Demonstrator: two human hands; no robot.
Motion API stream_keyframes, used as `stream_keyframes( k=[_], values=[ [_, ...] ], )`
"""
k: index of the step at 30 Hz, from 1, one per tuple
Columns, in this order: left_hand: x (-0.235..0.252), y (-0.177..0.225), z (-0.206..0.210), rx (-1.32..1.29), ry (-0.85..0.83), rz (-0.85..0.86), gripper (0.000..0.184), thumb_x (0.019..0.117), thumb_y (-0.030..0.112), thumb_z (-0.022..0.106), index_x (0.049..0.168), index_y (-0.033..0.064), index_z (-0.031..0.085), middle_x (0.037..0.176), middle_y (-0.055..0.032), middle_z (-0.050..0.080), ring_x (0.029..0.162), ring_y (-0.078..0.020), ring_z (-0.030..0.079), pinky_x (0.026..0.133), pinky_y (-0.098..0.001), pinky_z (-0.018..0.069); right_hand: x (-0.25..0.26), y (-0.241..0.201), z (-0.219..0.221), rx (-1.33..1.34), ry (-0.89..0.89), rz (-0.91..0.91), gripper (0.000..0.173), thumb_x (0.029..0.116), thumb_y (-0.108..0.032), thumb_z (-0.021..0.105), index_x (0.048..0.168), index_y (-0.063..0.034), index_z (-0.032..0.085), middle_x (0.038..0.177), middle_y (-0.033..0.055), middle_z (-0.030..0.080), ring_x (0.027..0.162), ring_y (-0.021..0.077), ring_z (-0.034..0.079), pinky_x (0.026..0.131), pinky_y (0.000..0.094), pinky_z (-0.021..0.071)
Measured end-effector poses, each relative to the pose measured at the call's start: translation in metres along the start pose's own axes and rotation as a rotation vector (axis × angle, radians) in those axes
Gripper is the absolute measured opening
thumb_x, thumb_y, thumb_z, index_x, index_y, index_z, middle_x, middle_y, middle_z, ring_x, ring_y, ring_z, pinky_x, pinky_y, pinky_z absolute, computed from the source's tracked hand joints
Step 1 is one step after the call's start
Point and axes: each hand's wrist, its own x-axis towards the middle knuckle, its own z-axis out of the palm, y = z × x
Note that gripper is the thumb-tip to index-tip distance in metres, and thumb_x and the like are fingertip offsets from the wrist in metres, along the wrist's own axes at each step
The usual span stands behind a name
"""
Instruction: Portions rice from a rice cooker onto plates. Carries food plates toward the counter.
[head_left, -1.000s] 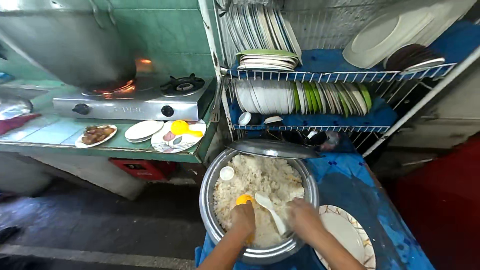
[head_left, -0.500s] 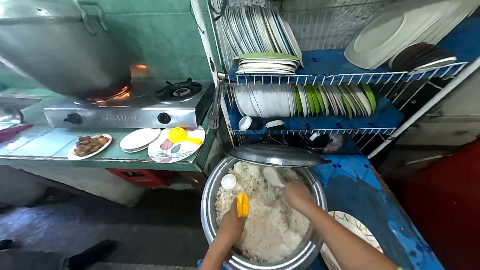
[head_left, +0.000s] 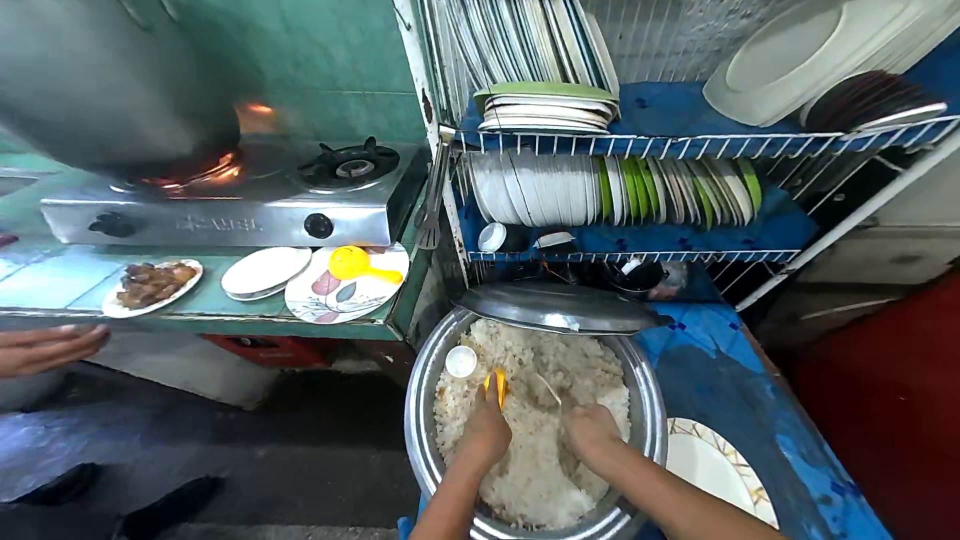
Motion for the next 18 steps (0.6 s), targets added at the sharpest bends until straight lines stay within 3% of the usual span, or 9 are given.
stream_keyframes(
  k=[3, 7, 9, 12, 16, 18],
  values=[
    [-0.001, -0.003, 0.003, -0.091, 0.049, 0.015, 0.092, 0.0952, 0.004, 0.058, 0.166, 0.0175, 0.001, 0.168, -0.0213, 0.015, 0.126, -0.0371, 0.060, 0.100, -0.0486, 0.0539, -0.018, 0.008, -0.034, 0.030, 0.062, -0.012, 0.040, 0.1048, -0.006, 0.046, 0.144, -0.0005, 0.052, 0.131, 0.0260, 0.063, 0.123, 0.0443, 0.060, 0.102, 0.0606, 0.0469],
    [-0.011, -0.003, 0.005, -0.068, 0.092, -0.043, 0.093, 0.0946, 0.003, 0.058, 0.165, 0.0166, -0.001, 0.170, -0.0183, 0.013, 0.122, -0.0345, 0.064, 0.097, -0.0473, 0.0556, 0.007, -0.010, -0.070, 0.065, 0.180, -0.023, 0.049, 0.1051, -0.004, 0.044, 0.154, -0.0052, 0.042, 0.132, 0.0270, 0.063, 0.124, 0.0452, 0.061, 0.101, 0.0615, 0.0478],
    [-0.011, -0.003, 0.006, -0.043, 0.104, -0.056, 0.094, 0.0937, 0.003, 0.058, 0.165, 0.0153, -0.002, 0.170, -0.0163, 0.012, 0.121, -0.0342, 0.064, 0.096, -0.0479, 0.0562, 0.027, -0.026, -0.055, 0.066, 0.125, -0.076, 0.048, 0.1042, -0.003, 0.047, 0.152, 0.0028, 0.040, 0.136, 0.0295, 0.059, 0.126, 0.0470, 0.058, 0.104, 0.0629, 0.0466],
    [-0.005, -0.004, 0.007, -0.028, 0.097, -0.052, 0.098, 0.0915, 0.003, 0.060, 0.165, 0.0146, -0.003, 0.171, -0.0144, 0.009, 0.122, -0.0329, 0.064, 0.096, -0.0475, 0.0564, 0.029, -0.033, -0.028, 0.002, 0.066, -0.127, 0.049, 0.1039, -0.001, 0.046, 0.151, 0.0071, 0.038, 0.133, 0.0300, 0.060, 0.121, 0.0460, 0.061, 0.102, 0.0602, 0.0478],
    [0.002, -0.004, 0.006, -0.046, 0.080, -0.017, 0.102, 0.0881, 0.002, 0.063, 0.165, 0.0140, -0.003, 0.171, -0.0151, 0.010, 0.127, -0.0331, 0.060, 0.100, -0.0464, 0.0541, 0.008, -0.023, 0.004, -0.005, 0.034, -0.117, 0.054, 0.1058, -0.004, 0.043, 0.157, 0.0048, 0.028, 0.124, 0.0295, 0.065, 0.115, 0.0452, 0.065, 0.099, 0.0583, 0.0501],
    [0.007, -0.001, 0.002, -0.033, 0.053, -0.001, 0.104, 0.0861, 0.003, 0.064, 0.165, 0.0138, -0.003, 0.170, -0.0158, 0.013, 0.126, -0.0344, 0.061, 0.100, -0.0483, 0.0540, -0.006, -0.012, 0.005, 0.007, 0.029, -0.107, 0.052, 0.1045, -0.003, 0.045, 0.155, 0.0014, 0.034, 0.121, 0.0281, 0.066, 0.113, 0.0447, 0.066, 0.096, 0.0589, 0.0508]
  ],
)
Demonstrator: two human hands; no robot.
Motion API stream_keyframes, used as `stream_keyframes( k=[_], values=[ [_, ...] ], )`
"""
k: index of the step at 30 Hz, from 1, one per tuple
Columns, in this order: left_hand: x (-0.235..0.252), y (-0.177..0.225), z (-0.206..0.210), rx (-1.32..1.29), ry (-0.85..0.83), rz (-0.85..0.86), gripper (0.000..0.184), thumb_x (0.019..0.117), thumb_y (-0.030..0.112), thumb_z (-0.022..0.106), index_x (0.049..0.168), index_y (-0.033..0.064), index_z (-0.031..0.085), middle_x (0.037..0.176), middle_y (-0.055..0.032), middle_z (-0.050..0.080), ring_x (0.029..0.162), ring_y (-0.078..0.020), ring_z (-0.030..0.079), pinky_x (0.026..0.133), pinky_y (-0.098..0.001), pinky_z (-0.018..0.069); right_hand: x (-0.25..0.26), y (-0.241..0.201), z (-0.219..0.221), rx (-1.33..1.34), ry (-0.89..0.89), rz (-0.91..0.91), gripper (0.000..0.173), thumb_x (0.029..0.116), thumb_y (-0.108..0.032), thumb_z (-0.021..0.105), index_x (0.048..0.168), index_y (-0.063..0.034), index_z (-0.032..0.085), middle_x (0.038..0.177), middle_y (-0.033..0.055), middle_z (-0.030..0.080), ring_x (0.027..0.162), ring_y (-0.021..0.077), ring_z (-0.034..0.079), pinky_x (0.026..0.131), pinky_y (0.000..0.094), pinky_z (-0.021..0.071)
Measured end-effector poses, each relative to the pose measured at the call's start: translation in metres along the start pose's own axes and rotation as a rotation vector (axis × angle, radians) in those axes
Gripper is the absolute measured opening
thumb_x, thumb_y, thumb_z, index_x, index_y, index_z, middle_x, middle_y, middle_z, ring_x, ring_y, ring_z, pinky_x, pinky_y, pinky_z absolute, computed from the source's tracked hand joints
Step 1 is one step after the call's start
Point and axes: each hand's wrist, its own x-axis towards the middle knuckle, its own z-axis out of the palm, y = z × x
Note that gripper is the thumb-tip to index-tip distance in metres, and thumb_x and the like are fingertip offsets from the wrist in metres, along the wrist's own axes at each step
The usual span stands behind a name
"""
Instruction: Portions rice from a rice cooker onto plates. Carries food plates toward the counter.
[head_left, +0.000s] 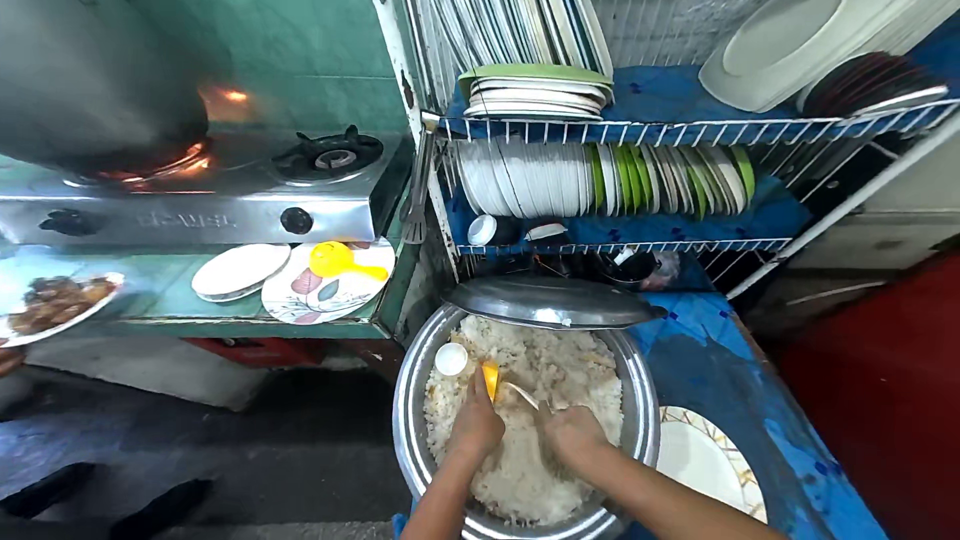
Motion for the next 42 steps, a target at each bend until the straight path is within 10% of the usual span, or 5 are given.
stream_keyframes(
  k=[10, 18, 34, 38, 42],
  values=[
    [0.010, 0.005, -0.001, 0.185, -0.105, 0.051, 0.100, 0.0893, 0.008, 0.065, 0.165, 0.0148, 0.000, 0.162, -0.0209, 0.032, 0.123, -0.0398, 0.061, 0.099, -0.0534, 0.0528, 0.000, 0.031, -0.001, 0.394, -0.074, 0.328, 0.038, 0.1061, -0.019, 0.048, 0.136, 0.0038, 0.056, 0.137, 0.0257, 0.060, 0.127, 0.0409, 0.060, 0.101, 0.0599, 0.0493],
    [0.014, 0.003, 0.005, 0.165, -0.149, 0.056, 0.102, 0.0897, 0.009, 0.065, 0.165, 0.0154, -0.003, 0.160, -0.0229, 0.033, 0.120, -0.0403, 0.063, 0.097, -0.0540, 0.0538, 0.019, 0.031, 0.038, 0.835, -0.077, 0.279, 0.042, 0.1113, -0.034, 0.038, 0.128, -0.0013, 0.058, 0.101, 0.0192, 0.064, 0.080, 0.0292, 0.066, 0.075, 0.0474, 0.0556],
    [0.015, -0.013, 0.010, -0.123, -0.191, 0.042, 0.099, 0.0894, 0.006, 0.062, 0.165, 0.0163, -0.001, 0.146, -0.0252, 0.048, 0.098, -0.0354, 0.069, 0.080, -0.0519, 0.0594, 0.031, 0.002, 0.026, 1.014, -0.097, 0.138, 0.042, 0.1131, -0.034, 0.036, 0.137, -0.0044, 0.055, 0.093, 0.0135, 0.062, 0.070, 0.0210, 0.062, 0.069, 0.0382, 0.0544],
    [-0.015, 0.010, 0.013, 0.177, -0.120, 0.066, 0.100, 0.0895, 0.007, 0.066, 0.165, 0.0097, 0.000, 0.169, -0.0159, 0.017, 0.127, -0.0353, 0.060, 0.101, -0.0487, 0.0523, 0.026, 0.003, 0.014, 1.059, -0.138, 0.155, 0.041, 0.1129, -0.034, 0.037, 0.135, -0.0052, 0.055, 0.090, 0.0093, 0.060, 0.067, 0.0167, 0.058, 0.065, 0.0338, 0.0515],
    [-0.038, 0.025, 0.037, 0.442, -0.052, 0.114, 0.096, 0.0916, -0.002, 0.058, 0.165, 0.0133, -0.003, 0.173, -0.0088, -0.005, 0.104, -0.0300, 0.071, 0.086, -0.0443, 0.0585, 0.018, 0.000, 0.010, 1.077, -0.121, 0.160, 0.039, 0.1129, -0.033, 0.036, 0.128, -0.0037, 0.056, 0.084, 0.0063, 0.058, 0.062, 0.0132, 0.058, 0.061, 0.0300, 0.0512]
  ],
)
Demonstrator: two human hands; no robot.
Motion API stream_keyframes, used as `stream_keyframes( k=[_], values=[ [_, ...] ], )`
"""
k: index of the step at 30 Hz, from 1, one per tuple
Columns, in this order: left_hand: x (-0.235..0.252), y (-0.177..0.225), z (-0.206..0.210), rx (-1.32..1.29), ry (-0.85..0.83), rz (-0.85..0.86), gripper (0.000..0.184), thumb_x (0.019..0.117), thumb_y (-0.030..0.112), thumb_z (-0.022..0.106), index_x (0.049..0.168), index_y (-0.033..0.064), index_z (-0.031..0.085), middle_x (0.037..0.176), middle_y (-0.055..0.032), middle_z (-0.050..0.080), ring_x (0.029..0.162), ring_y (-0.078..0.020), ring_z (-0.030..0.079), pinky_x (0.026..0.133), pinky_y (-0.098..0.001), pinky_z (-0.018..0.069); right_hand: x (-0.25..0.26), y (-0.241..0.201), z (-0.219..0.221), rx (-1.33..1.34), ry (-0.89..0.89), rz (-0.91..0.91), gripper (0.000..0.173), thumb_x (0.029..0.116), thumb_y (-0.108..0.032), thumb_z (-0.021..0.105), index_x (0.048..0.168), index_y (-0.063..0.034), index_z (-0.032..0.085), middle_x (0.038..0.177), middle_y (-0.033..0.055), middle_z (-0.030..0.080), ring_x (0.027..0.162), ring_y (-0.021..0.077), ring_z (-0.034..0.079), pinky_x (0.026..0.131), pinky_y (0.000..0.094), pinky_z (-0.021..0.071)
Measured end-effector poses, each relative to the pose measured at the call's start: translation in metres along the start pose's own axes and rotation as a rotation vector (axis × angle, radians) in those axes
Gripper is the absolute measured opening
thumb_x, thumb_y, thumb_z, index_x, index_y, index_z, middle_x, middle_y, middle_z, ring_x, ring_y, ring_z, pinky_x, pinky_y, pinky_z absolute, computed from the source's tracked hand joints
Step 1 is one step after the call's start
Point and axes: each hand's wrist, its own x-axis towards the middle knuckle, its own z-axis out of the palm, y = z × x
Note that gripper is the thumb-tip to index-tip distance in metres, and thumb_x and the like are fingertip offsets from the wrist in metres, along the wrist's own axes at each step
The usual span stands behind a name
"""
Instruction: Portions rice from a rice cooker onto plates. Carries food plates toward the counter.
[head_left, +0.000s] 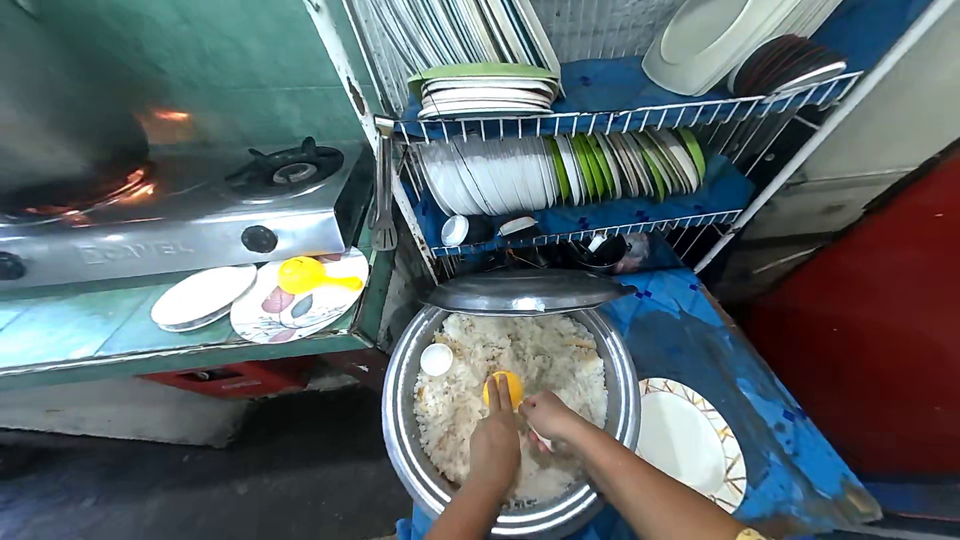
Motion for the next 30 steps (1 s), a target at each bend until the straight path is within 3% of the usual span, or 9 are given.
stream_keyframes(
  k=[4, 6, 8, 11, 14, 18, 25, 27, 30],
  values=[
    [0.005, -0.006, -0.003, -0.041, 0.019, -0.012, 0.092, 0.0952, 0.004, 0.056, 0.165, 0.0135, -0.003, 0.172, -0.0114, 0.000, 0.105, -0.0311, 0.071, 0.088, -0.0463, 0.0581, -0.023, -0.002, -0.004, -0.153, 0.052, -0.060, 0.042, 0.1128, -0.031, 0.035, 0.133, -0.0002, 0.056, 0.101, 0.0163, 0.065, 0.079, 0.0236, 0.067, 0.075, 0.0403, 0.0560],
    [0.007, -0.021, -0.013, -0.385, 0.056, 0.030, 0.094, 0.0924, 0.004, 0.060, 0.165, 0.0119, 0.001, 0.168, -0.0129, 0.023, 0.111, -0.0316, 0.069, 0.093, -0.0473, 0.0571, -0.037, -0.001, -0.014, -0.241, 0.107, -0.093, 0.045, 0.1127, -0.032, 0.037, 0.139, 0.0002, 0.056, 0.118, 0.0247, 0.066, 0.099, 0.0356, 0.069, 0.090, 0.0525, 0.0547],
    [0.011, -0.040, -0.020, -0.966, 0.048, 0.047, 0.080, 0.0961, 0.001, 0.058, 0.163, 0.0129, 0.015, 0.146, -0.0157, 0.050, 0.085, -0.0196, 0.068, 0.071, -0.0348, 0.0592, -0.046, 0.009, -0.030, -0.281, 0.188, -0.131, 0.045, 0.1119, -0.032, 0.038, 0.142, -0.0028, 0.056, 0.125, 0.0263, 0.064, 0.108, 0.0404, 0.067, 0.096, 0.0587, 0.0521],
    [0.013, -0.065, -0.030, -1.373, -0.102, 0.005, 0.067, 0.0987, -0.002, 0.051, 0.158, 0.0124, 0.024, 0.122, -0.0140, 0.056, 0.068, -0.0141, 0.060, 0.056, -0.0286, 0.0534, -0.056, 0.022, -0.047, -0.293, 0.243, -0.109, 0.046, 0.1127, -0.033, 0.037, 0.144, -0.0033, 0.053, 0.122, 0.0260, 0.065, 0.103, 0.0395, 0.068, 0.093, 0.0564, 0.0530],
    [0.014, -0.069, -0.040, -0.910, -0.082, -0.040, 0.076, 0.0965, 0.002, 0.058, 0.161, 0.0136, 0.020, 0.132, -0.0189, 0.055, 0.078, -0.0220, 0.066, 0.066, -0.0362, 0.0582, -0.050, 0.031, -0.035, -0.331, 0.159, -0.038, 0.045, 0.1122, -0.032, 0.037, 0.139, -0.0007, 0.055, 0.118, 0.0263, 0.065, 0.099, 0.0387, 0.069, 0.090, 0.0560, 0.0540],
    [0.017, -0.043, -0.035, -0.131, -0.119, -0.021, 0.094, 0.0912, 0.016, 0.068, 0.164, 0.0059, 0.010, 0.155, -0.0244, 0.041, 0.128, -0.0429, 0.057, 0.104, -0.0596, 0.0479, -0.019, 0.028, 0.006, -0.302, 0.037, 0.004, 0.041, 0.1095, -0.028, 0.041, 0.128, 0.0034, 0.060, 0.111, 0.0245, 0.066, 0.094, 0.0353, 0.068, 0.085, 0.0534, 0.0543],
    [0.018, -0.034, -0.021, -0.046, -0.125, 0.019, 0.098, 0.0905, 0.022, 0.071, 0.164, 0.0053, 0.008, 0.163, -0.0243, 0.029, 0.129, -0.0437, 0.056, 0.104, -0.0569, 0.0483, -0.007, 0.031, 0.011, 0.316, 0.025, 0.063, 0.030, 0.1104, -0.028, 0.045, 0.124, -0.0035, 0.056, 0.075, 0.0024, 0.055, 0.053, 0.0104, 0.054, 0.052, 0.0266, 0.0494],
    [0.001, -0.026, -0.019, -0.055, -0.088, 0.000, 0.098, 0.0906, 0.017, 0.069, 0.165, 0.0089, 0.006, 0.167, -0.0199, 0.021, 0.124, -0.0418, 0.060, 0.099, -0.0552, 0.0520, -0.018, 0.027, 0.012, 0.297, 0.036, 0.025, 0.031, 0.1116, -0.030, 0.043, 0.122, -0.0033, 0.055, 0.073, 0.0021, 0.054, 0.052, 0.0099, 0.054, 0.051, 0.0258, 0.0494],
    [-0.025, -0.008, -0.007, -0.023, 0.073, -0.016, 0.100, 0.0890, 0.004, 0.063, 0.166, 0.0154, 0.000, 0.173, -0.0102, 0.000, 0.103, -0.0310, 0.071, 0.085, -0.0465, 0.0586, -0.045, 0.007, 0.009, -0.014, 0.083, -0.059, 0.041, 0.1131, -0.033, 0.036, 0.129, -0.0005, 0.056, 0.091, 0.0118, 0.064, 0.069, 0.0187, 0.064, 0.067, 0.0352, 0.0550]
  ],
)
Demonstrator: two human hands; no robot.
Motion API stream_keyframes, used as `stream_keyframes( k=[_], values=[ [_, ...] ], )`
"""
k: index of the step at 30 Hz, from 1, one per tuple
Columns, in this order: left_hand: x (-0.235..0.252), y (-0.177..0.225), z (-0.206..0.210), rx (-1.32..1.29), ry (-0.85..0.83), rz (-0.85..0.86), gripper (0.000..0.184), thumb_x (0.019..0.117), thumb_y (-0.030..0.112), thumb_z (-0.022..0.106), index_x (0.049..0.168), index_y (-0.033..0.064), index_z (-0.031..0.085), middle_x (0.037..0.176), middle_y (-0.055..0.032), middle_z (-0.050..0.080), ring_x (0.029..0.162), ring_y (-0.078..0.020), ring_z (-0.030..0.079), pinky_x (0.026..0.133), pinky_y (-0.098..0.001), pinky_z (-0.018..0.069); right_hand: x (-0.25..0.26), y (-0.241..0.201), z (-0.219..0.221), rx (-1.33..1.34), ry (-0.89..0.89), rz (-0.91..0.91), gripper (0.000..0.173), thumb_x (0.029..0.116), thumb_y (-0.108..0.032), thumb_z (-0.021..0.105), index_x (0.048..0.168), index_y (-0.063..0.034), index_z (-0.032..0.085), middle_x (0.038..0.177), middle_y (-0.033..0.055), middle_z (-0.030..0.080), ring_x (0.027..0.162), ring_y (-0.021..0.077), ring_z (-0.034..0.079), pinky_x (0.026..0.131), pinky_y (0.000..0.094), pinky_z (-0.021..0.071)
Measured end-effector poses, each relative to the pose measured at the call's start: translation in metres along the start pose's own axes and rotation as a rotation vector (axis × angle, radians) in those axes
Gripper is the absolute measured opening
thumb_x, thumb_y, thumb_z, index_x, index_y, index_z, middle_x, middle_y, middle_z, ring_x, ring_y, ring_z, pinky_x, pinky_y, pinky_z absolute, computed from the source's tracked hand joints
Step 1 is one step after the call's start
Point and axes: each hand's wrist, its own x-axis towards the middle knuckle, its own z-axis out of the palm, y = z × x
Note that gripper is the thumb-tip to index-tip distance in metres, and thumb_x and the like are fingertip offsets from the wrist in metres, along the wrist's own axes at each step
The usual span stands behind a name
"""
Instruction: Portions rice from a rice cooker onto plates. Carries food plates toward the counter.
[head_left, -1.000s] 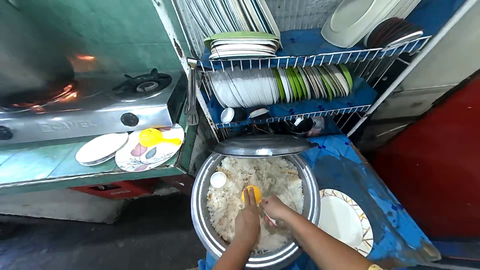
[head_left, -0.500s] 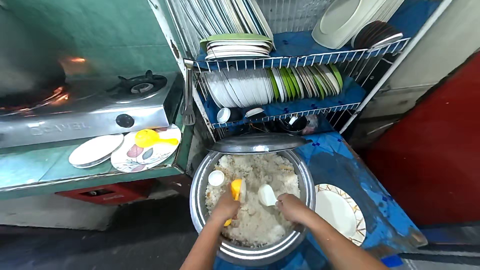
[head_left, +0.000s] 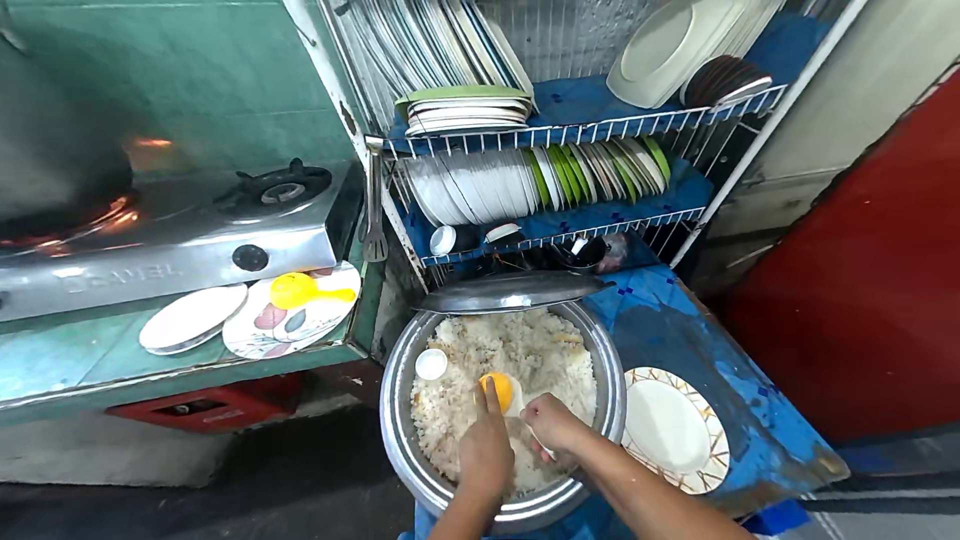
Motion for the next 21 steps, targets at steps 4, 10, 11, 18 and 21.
stream_keyframes(
  k=[4, 10, 11, 18, 21],
  values=[
    [0.005, -0.028, -0.002, -0.813, 0.164, 0.085, 0.090, 0.0893, -0.004, 0.059, 0.164, 0.0110, 0.012, 0.156, -0.0159, 0.043, 0.084, -0.0269, 0.071, 0.072, -0.0438, 0.0605, -0.037, -0.011, -0.017, -0.303, 0.137, -0.086, 0.045, 0.1120, -0.032, 0.040, 0.142, -0.0022, 0.054, 0.129, 0.0250, 0.064, 0.118, 0.0393, 0.064, 0.102, 0.0578, 0.0493],
    [0.001, -0.044, -0.028, -1.719, -0.121, 0.011, 0.050, 0.0963, -0.007, 0.046, 0.144, 0.0061, 0.037, 0.094, -0.0074, 0.057, 0.056, -0.0076, 0.055, 0.046, -0.0200, 0.0481, -0.058, 0.027, -0.047, -0.185, 0.291, -0.286, 0.039, 0.1112, -0.031, 0.043, 0.132, -0.0027, 0.059, 0.111, 0.0182, 0.069, 0.103, 0.0338, 0.068, 0.096, 0.0537, 0.0518],
    [-0.001, -0.041, -0.030, -1.742, -0.144, 0.007, 0.046, 0.0961, -0.007, 0.045, 0.140, 0.0056, 0.040, 0.089, -0.0061, 0.057, 0.054, -0.0068, 0.054, 0.045, -0.0190, 0.0477, -0.057, 0.032, -0.043, -0.158, 0.275, -0.340, 0.039, 0.1110, -0.031, 0.043, 0.130, -0.0017, 0.060, 0.107, 0.0179, 0.069, 0.098, 0.0328, 0.069, 0.092, 0.0523, 0.0537],
    [-0.023, -0.015, -0.039, -1.806, -0.107, -0.042, 0.028, 0.0980, -0.005, 0.044, 0.124, 0.0045, 0.046, 0.074, -0.0045, 0.054, 0.049, -0.0068, 0.053, 0.042, -0.0183, 0.0468, -0.059, 0.054, -0.046, -0.084, 0.326, -0.603, 0.037, 0.1107, -0.030, 0.039, 0.121, 0.0001, 0.059, 0.081, 0.0130, 0.066, 0.073, 0.0268, 0.068, 0.075, 0.0466, 0.0582],
    [-0.038, 0.002, -0.038, -1.748, -0.057, -0.025, 0.036, 0.0961, -0.007, 0.045, 0.130, 0.0044, 0.045, 0.082, -0.0055, 0.056, 0.052, -0.0076, 0.054, 0.043, -0.0196, 0.0474, -0.065, 0.045, -0.054, -0.308, 0.203, -0.476, 0.042, 0.1130, -0.034, 0.034, 0.130, -0.0010, 0.055, 0.093, 0.0206, 0.068, 0.089, 0.0366, 0.069, 0.086, 0.0540, 0.0544]
  ],
)
